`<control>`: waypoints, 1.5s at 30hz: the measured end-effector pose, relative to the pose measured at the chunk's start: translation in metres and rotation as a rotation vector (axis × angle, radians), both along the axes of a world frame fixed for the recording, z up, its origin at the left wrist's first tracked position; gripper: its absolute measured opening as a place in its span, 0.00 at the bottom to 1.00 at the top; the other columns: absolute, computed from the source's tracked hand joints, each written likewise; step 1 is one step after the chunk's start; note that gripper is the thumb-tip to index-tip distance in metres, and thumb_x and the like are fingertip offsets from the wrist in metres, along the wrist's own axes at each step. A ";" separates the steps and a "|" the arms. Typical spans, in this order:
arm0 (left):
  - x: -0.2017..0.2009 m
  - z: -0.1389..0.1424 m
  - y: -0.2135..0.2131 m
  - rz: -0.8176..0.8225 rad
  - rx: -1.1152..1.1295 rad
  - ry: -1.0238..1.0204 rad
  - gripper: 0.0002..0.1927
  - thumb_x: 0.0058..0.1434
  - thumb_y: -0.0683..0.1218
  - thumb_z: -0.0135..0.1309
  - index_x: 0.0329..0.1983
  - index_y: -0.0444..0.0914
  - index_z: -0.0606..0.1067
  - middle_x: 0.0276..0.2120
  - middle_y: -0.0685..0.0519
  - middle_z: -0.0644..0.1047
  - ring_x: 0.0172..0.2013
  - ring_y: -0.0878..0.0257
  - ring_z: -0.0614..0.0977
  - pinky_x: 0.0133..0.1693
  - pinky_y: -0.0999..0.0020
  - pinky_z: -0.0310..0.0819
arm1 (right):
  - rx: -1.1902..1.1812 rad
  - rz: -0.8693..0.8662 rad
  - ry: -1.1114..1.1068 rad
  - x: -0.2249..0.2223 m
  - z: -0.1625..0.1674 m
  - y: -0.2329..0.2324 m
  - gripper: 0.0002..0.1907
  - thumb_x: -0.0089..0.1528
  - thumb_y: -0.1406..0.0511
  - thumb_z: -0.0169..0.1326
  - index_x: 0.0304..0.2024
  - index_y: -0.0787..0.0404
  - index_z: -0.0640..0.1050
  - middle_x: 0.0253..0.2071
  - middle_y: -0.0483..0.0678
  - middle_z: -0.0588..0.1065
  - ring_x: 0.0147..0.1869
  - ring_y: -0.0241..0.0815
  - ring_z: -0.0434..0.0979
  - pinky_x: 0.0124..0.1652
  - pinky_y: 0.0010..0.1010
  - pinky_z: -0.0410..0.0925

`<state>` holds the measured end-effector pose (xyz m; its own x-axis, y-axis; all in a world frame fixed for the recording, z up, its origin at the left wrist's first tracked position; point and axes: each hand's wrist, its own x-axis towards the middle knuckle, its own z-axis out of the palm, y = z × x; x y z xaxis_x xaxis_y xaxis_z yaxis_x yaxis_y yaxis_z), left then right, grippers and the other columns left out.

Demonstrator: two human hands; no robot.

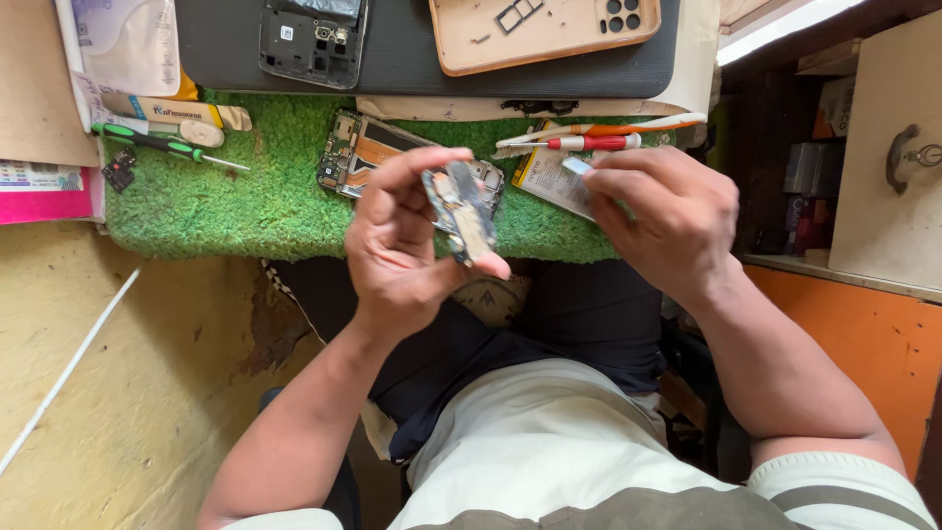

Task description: The person works on a disassembled smartphone at a repair bench, holding the exposed logic board and scrubbing it with a small brush, then using a screwdriver on the board and phone frame. The person lifts the board repeatedly to clean and work on different sides of it.

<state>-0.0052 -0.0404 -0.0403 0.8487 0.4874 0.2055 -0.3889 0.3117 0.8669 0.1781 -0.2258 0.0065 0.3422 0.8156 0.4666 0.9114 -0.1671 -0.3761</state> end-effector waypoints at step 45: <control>0.001 0.002 0.019 -0.151 -0.117 0.053 0.47 0.58 0.45 0.74 0.74 0.29 0.61 0.63 0.47 0.72 0.61 0.64 0.77 0.67 0.68 0.70 | -0.078 0.125 0.298 0.033 -0.001 -0.018 0.24 0.64 0.80 0.56 0.59 0.53 0.81 0.33 0.45 0.76 0.33 0.33 0.76 0.30 0.24 0.70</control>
